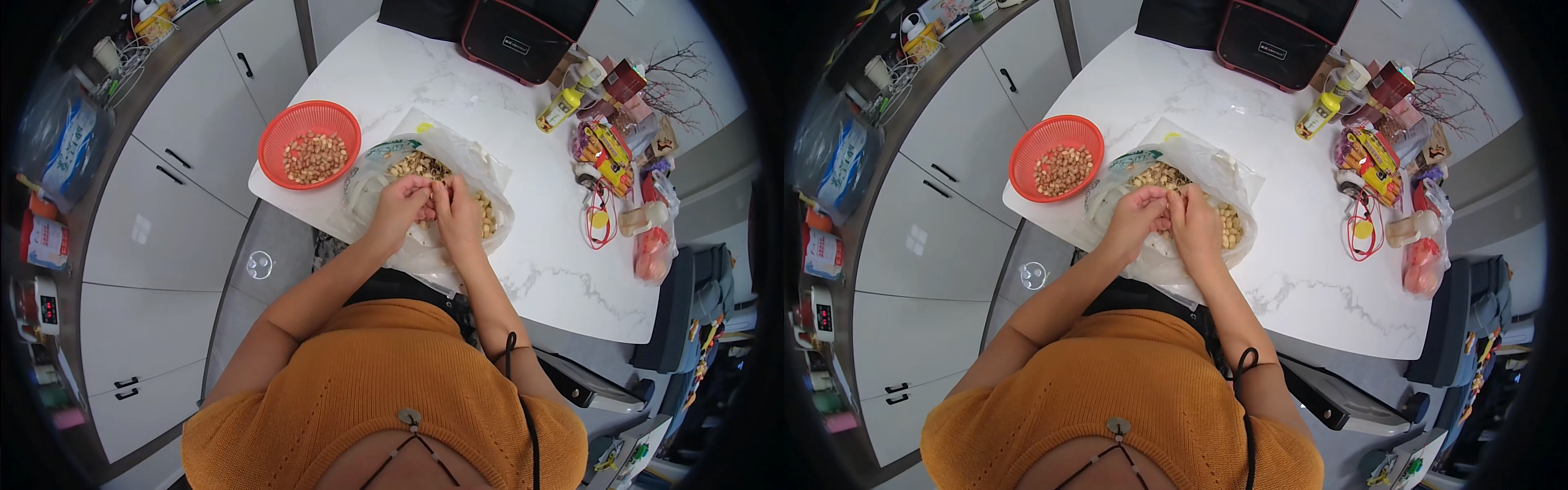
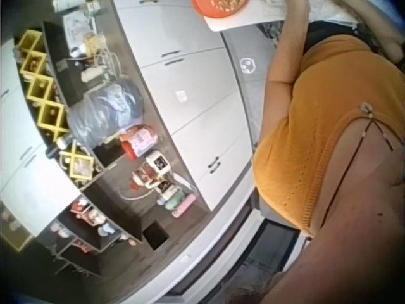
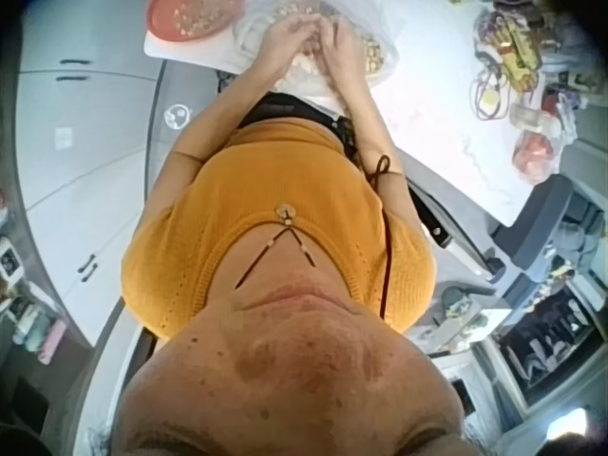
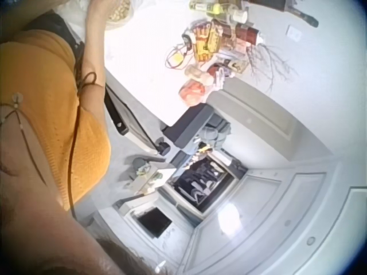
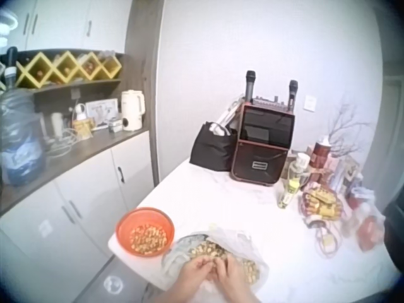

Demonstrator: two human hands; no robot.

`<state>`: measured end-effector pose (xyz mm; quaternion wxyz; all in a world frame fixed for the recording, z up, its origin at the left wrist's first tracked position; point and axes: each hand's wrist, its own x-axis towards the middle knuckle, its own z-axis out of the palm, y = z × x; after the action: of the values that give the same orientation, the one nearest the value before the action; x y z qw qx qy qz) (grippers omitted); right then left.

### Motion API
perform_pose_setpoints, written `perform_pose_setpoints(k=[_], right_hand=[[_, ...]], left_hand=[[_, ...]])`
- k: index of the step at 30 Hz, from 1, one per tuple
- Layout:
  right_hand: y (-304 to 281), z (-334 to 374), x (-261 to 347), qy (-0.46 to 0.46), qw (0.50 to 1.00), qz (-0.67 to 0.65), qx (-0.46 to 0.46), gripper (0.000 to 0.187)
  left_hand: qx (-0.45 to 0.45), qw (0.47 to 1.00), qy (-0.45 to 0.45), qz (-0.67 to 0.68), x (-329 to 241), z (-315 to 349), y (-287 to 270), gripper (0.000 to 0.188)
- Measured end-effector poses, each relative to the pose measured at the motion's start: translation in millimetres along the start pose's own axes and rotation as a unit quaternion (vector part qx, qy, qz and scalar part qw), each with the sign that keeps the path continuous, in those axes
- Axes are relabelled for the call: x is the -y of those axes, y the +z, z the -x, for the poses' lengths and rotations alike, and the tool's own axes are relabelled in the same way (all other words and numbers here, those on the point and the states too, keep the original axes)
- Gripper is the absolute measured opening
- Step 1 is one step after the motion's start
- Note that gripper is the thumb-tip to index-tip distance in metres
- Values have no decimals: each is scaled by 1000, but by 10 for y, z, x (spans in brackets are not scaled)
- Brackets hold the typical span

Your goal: The person shells walnuts by hand, removing the kernels from the husks and placing them into a red bowl on the counter.

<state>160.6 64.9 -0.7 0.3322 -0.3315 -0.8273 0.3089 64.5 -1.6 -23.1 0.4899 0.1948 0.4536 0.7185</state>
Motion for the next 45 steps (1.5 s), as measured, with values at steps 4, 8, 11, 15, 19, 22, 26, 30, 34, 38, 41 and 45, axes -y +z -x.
perform_pose_setpoints(k=[4, 8, 11, 15, 19, 22, 26, 30, 34, 38, 41, 45], right_hand=[[48, -50, -114, 8, 998, -59, -16, 16], [-49, -57, -124, 34, 994, -102, 10, 13], [-82, -35, -155, 32, 992, -118, 26, 12], [-182, -27, -98, -31, 996, -77, 33, 13], [-213, -23, -65, -62, 997, -39, 26, 13], [-241, -39, -24, -57, 998, -9, 32, 14], [-259, -43, -23, -53, 998, -22, 38, 14], [-274, -47, -12, -47, 997, -40, 40, 14], [-278, -44, -23, -51, 996, -59, 38, 15], [-290, -43, 15, -62, 996, -53, 45, 16], [-289, -44, 15, -84, 994, -42, 53, 18], [-284, -45, 7, -110, 992, -39, 54, 18]], left_hand=[[6, 997, -24, 73, -22, -38, -36, 18], [21, 995, -45, 87, -93, -23, -76, 22], [25, 995, -41, 83, -89, -16, -91, 23], [23, 997, -32, 69, -104, 3, -67, 23], [29, 999, -2, 29, -61, 8, -63, 23], [29, 999, 28, 1, -50, 26, -47, 22], [33, 999, 31, -10, -80, 39, -29, 21], [48, 998, -28, -5, -120, 27, -65, 19], [98, 991, -90, -16, -228, 39, -74, 19], [116, 987, -109, -9, -218, 12, -121, 19], [128, 984, -121, 7, -214, -13, -158, 17], [131, 983, -124, 22, -226, -11, -167, 15]])
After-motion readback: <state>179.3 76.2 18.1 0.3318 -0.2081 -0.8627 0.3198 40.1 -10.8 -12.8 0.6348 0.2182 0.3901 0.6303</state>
